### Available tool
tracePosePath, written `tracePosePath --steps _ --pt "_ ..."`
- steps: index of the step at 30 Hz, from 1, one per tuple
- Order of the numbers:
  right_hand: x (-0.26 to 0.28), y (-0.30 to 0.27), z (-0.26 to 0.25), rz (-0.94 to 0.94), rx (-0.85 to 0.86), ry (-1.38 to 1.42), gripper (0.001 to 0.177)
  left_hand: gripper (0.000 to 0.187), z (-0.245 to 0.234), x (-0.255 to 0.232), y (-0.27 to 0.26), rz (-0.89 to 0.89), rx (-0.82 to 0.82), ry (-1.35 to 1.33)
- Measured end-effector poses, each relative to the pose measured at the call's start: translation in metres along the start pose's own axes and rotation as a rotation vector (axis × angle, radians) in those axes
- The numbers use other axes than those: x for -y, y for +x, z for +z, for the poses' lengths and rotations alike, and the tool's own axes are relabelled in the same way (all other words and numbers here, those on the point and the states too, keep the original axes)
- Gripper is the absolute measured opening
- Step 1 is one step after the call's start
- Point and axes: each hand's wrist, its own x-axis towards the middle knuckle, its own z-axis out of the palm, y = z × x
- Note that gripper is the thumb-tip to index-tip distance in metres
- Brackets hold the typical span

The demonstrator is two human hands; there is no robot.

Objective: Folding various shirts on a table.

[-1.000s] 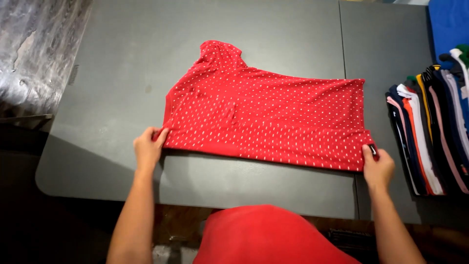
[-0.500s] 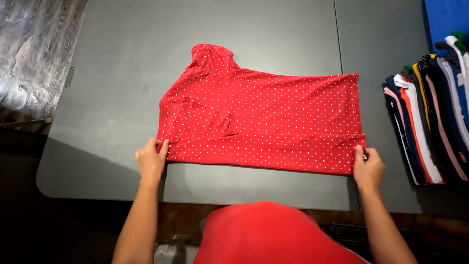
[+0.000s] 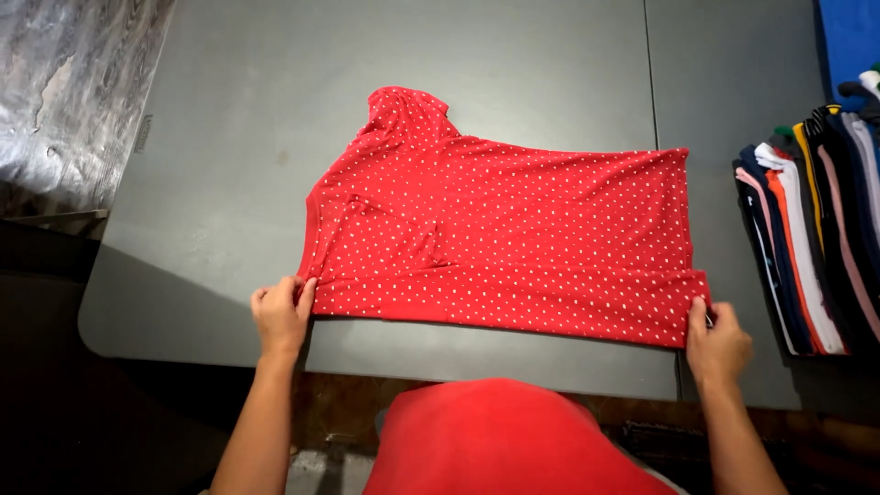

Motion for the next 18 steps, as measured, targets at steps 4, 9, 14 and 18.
tracePosePath --steps 4,9,14,18 --pt "-0.019 -0.004 0.014 -0.074 0.018 -0.087 0.046 0.022 -0.003 0.003 -0.012 0.080 -0.042 0.067" --pt "-0.030 -0.003 0.013 -0.170 -0.045 -0.092 0.046 0.025 -0.001 0.012 -0.012 0.022 0.004 0.042" --pt "-0.041 -0.018 0.007 -0.119 0.029 -0.097 0.050 0.024 -0.007 0.016 -0.025 -0.018 0.077 0.046" --pt "-0.019 -0.023 -0.010 -0.051 0.134 -0.214 0.049 0.022 -0.017 0.006 -0.032 -0.068 0.127 0.066"
